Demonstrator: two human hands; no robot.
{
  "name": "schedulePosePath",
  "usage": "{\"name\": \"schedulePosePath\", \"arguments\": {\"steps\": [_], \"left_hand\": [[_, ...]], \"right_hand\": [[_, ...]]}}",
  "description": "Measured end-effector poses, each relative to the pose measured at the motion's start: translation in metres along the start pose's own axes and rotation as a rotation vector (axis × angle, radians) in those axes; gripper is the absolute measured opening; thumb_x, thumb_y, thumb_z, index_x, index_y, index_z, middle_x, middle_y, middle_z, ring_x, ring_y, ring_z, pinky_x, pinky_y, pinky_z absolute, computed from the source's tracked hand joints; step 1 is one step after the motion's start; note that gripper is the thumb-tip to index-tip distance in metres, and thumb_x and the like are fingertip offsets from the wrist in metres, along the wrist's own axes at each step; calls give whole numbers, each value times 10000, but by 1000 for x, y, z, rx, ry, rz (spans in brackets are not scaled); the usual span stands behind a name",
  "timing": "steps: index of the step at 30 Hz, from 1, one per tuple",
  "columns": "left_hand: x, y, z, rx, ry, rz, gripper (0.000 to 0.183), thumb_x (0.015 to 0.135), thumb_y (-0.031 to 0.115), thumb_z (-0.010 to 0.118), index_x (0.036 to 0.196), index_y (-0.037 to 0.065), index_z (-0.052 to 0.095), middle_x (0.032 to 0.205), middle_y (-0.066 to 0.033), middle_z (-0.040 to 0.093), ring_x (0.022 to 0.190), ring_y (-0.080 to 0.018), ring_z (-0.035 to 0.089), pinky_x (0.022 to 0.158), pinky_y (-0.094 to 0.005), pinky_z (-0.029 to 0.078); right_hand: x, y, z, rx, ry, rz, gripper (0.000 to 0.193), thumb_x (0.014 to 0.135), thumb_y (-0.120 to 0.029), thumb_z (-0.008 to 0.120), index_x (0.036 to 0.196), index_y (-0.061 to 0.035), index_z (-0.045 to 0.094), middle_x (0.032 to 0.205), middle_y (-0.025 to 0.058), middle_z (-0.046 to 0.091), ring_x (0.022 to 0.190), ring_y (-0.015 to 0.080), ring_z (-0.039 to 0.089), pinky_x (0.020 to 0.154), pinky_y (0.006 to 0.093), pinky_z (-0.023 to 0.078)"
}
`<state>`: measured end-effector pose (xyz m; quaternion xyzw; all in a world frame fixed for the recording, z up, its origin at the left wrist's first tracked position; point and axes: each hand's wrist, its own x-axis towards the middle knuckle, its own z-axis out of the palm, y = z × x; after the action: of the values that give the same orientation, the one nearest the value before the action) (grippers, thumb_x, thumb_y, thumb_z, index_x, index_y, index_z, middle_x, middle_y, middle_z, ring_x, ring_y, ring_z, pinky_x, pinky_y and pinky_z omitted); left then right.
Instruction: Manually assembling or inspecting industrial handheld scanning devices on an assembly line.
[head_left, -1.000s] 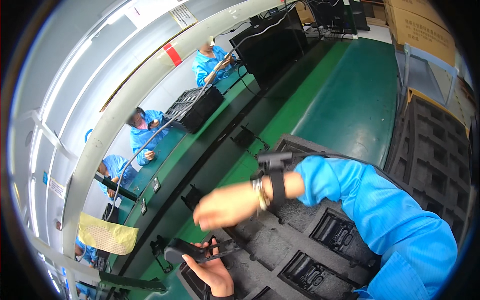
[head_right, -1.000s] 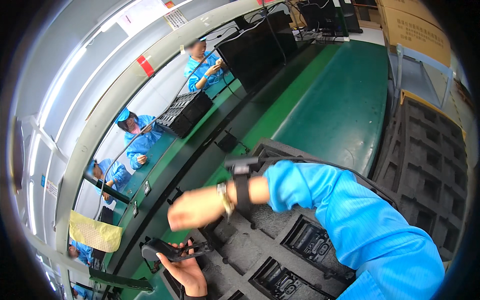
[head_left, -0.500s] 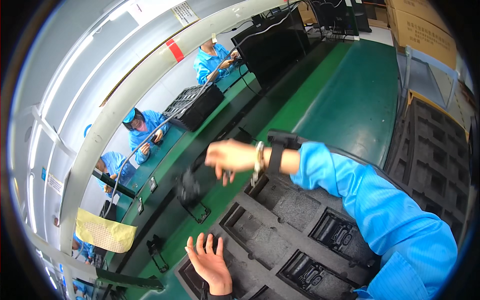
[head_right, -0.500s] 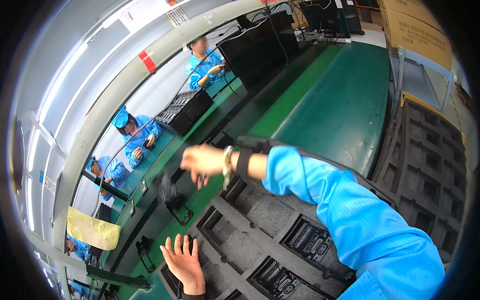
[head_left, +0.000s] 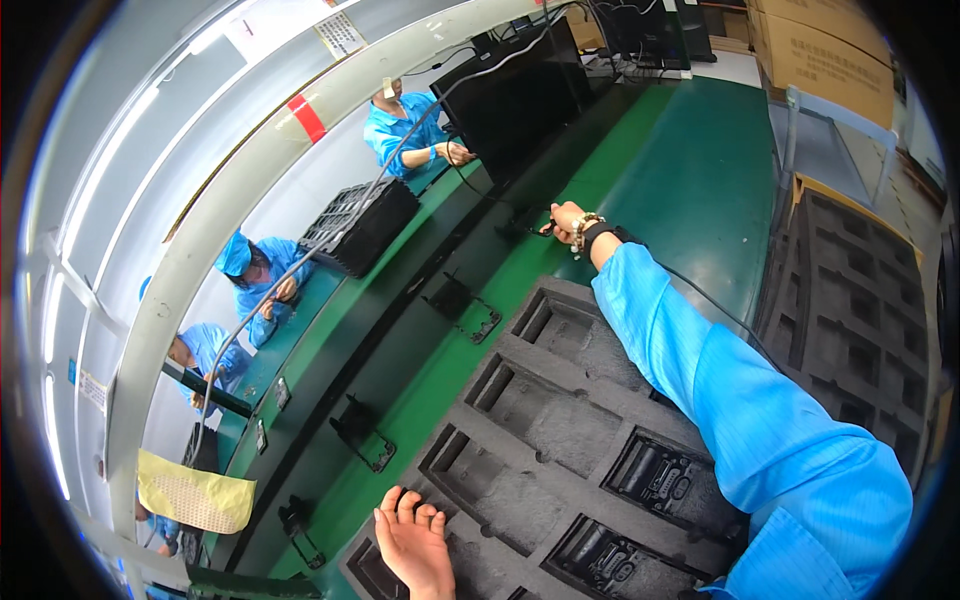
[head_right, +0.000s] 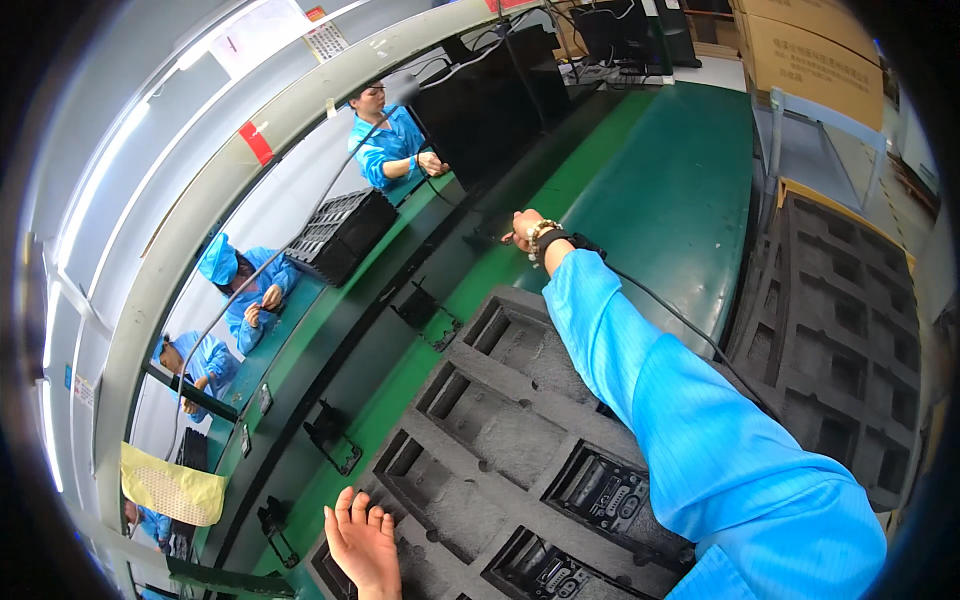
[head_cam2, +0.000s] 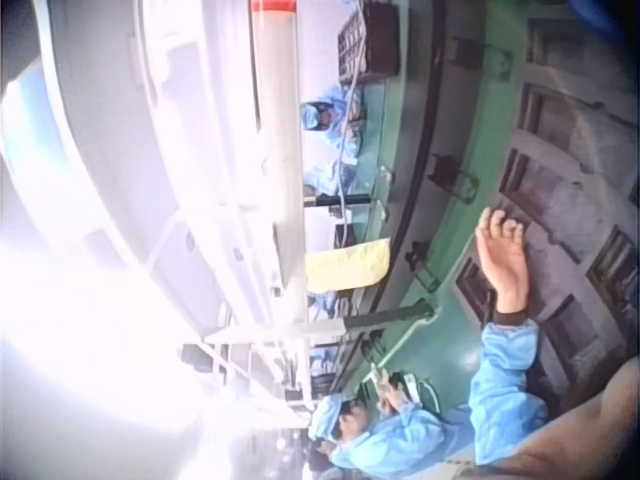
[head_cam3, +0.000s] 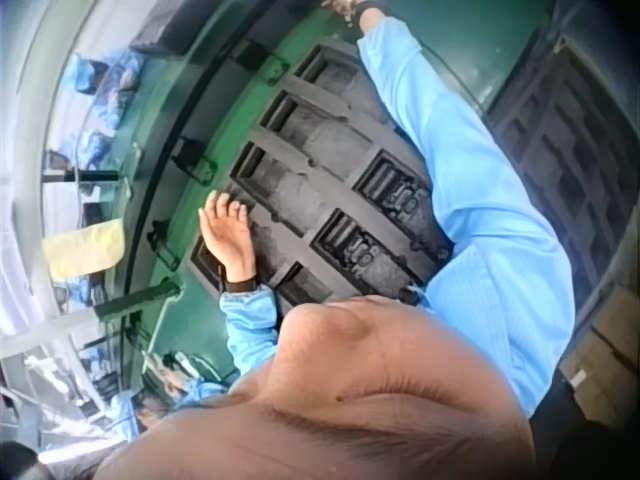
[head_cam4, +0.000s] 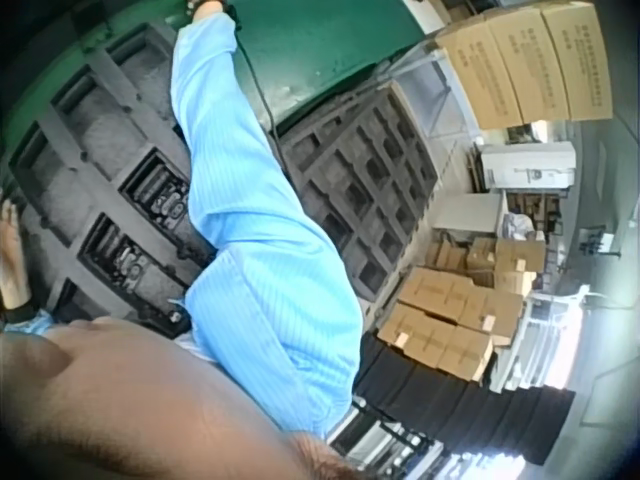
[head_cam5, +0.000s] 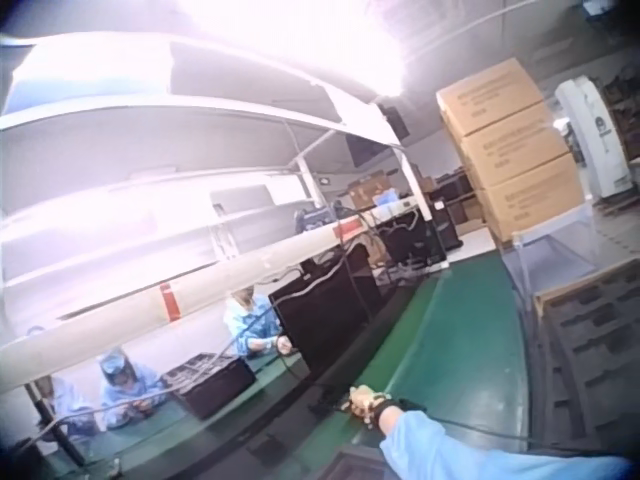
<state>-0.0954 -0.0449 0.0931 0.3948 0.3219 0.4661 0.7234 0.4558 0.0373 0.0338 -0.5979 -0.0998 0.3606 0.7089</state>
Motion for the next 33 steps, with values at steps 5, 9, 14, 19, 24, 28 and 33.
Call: {"name": "schedulePosePath", "arguments": {"steps": [5,9,14,19,24,28,33], "left_hand": [[2,0,3,-5,-40,-20,395,992,415,461,1174,76,550,963,-24,629,790,-140,597,709,-266,516],[1,1,-3,2,18,-6,379,997,393,455,1172,70,549,951,-24,631,781,-131,598,703,-248,512],[4,-3,11,-1,-56,-46,367,996,381,457,1162,69,555,938,-21,631,780,-121,594,703,-243,510],[0,0,-2,9,-5,-24,366,994,382,461,1154,68,561,935,-19,630,781,-115,592,707,-238,509],[1,-1,1,15,-14,-26,369,989,382,473,1156,64,559,934,-20,630,781,-112,592,705,-232,507],[1,-1,2,13,-18,-29,368,989,379,474,1155,62,559,934,-22,628,781,-111,591,706,-231,507],[3,0,-2,8,-3,-26,366,987,377,478,1150,59,559,929,-24,626,771,-110,588,690,-228,500]], "right_hand": [[28,11,-27,5,90,-17,289,1016,-336,455,874,-85,475,720,105,610,440,122,458,360,242,358],[26,22,2,264,-71,54,146,994,-274,490,932,-142,483,730,91,584,439,122,446,361,236,345],[36,12,-48,339,-70,32,86,985,-216,509,1045,-155,501,781,86,583,451,107,415,380,227,350],[5,12,13,65,-80,69,138,1003,-232,511,1089,-125,501,809,68,558,504,100,440,412,229,388],[-5,8,13,40,-15,-24,275,961,-69,525,1220,-102,435,879,63,546,627,133,534,538,274,496],[-7,8,8,19,-47,-39,393,924,-2,533,1283,-77,390,930,79,565,737,183,604,641,316,557],[-19,5,20,5,-135,52,470,900,-2,563,1320,-38,356,1095,135,586,961,291,666,779,367,592]]}}
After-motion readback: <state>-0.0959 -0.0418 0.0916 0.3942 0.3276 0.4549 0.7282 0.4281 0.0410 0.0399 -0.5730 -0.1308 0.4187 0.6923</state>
